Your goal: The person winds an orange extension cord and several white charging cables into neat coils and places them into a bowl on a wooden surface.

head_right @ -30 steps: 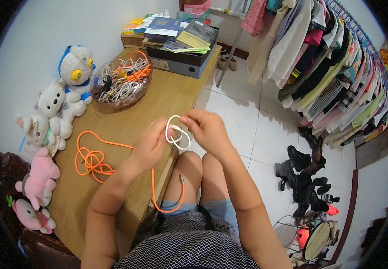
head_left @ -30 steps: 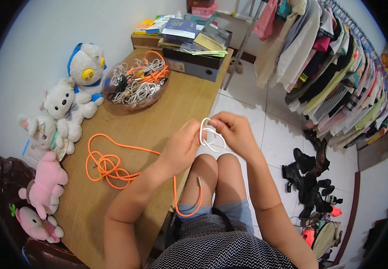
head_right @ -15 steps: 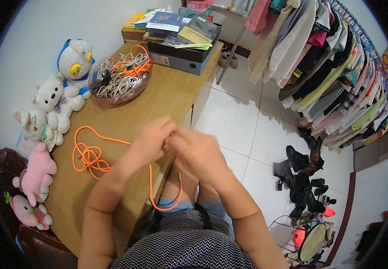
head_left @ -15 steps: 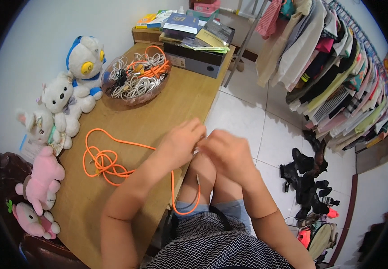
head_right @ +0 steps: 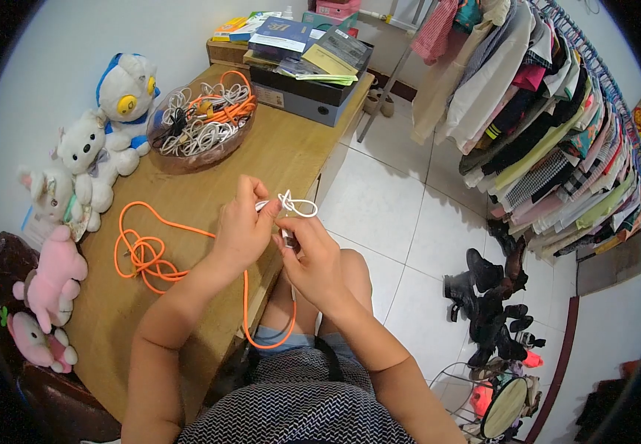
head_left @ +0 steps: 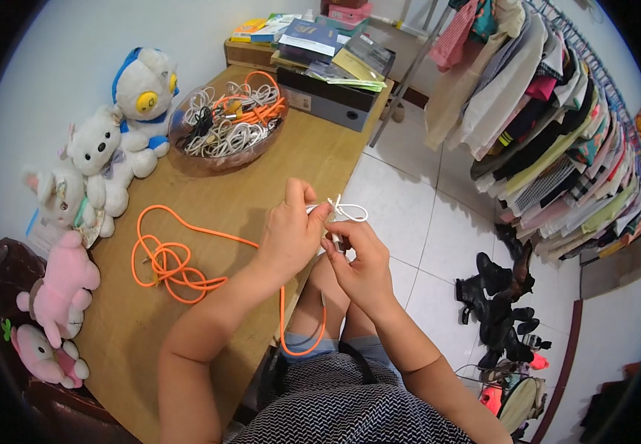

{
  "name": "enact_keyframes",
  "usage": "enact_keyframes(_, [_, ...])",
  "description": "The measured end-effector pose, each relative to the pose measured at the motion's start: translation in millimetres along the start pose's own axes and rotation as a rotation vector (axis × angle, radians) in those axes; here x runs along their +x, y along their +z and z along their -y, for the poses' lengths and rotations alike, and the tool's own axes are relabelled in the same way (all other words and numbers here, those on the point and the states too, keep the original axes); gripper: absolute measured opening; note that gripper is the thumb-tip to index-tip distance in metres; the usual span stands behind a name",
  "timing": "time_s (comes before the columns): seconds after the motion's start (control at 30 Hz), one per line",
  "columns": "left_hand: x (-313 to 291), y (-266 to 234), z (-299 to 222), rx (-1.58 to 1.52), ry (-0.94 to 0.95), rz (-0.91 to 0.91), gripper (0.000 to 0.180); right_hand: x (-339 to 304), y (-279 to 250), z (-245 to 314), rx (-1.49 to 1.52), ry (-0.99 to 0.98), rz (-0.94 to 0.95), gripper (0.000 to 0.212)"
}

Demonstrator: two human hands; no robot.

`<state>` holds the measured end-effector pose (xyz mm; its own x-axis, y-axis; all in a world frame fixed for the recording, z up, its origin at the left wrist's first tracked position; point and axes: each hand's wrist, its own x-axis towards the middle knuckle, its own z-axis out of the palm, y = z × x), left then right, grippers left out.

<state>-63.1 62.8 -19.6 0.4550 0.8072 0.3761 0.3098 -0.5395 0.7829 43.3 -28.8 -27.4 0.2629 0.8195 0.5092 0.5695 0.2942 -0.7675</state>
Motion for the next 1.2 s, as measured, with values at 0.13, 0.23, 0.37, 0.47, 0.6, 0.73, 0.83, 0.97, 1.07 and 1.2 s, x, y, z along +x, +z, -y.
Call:
enact_keyframes(0.13, [4.6, -7.1, -12.5, -0.079, -0.084, 0.142, 0.018, 1.8, -1.6, -9.9, 0.065, -0.115, -0.083, 0.034])
enact_keyframes(0.23, [3.0, 1.1, 0.4, -0.143, 0.072, 0.093, 0.017, -2.4, -2.9, -19.8, 0.093, -0.059, -0.081, 0.031])
enact_keyframes(0.37, [-0.6, 5.7, 0.0, -0.269, -0.060, 0.081, 0.012, -2.5, -5.5, -21.1, 0.418, 0.301, -0.026, 0.010])
enact_keyframes(0.47, [-2.2, 5.2, -4.3, -0.155, 0.067, 0.005, 0.012, 2.7, -12.8, -19.4, 0.614, 0.514, 0.019, 0.012])
enact_keyframes(0.6, [-3.5, 8.9, -0.6, -0.300, -0.011, -0.013, 0.011, 3.4, -15.6, -20.8, 0.630, 0.631, 0.083, 0.016])
enact_keyframes(0.73, [-2.6, 5.8, -3.8, -0.175, 0.099, -0.017, 0.012, 1.8, -14.6, -22.3, 0.599, 0.621, 0.068, 0.022])
enact_keyframes(0.83, [-0.2, 5.3, -4.1, -0.013, 0.354, -0.111, 0.015, 1.9, -14.1, -23.4, 0.683, 0.599, 0.083, 0.022])
enact_keyframes(0.97, [-3.8, 7.2, -2.8, 0.119, 0.446, -0.136, 0.019, -2.0, -11.5, -23.0, 0.726, 0.589, 0.068, 0.020])
enact_keyframes(1.07, [-7.1, 10.4, -3.1, 0.157, 0.480, -0.126, 0.022, -3.0, -10.6, -22.3, 0.688, 0.542, 0.071, 0.020])
enact_keyframes(1.2, [-5.6, 11.8, -0.4, 0.097, 0.510, -0.113, 0.023, 2.3, -13.1, -17.4, 0.683, 0.612, 0.065, 0.021])
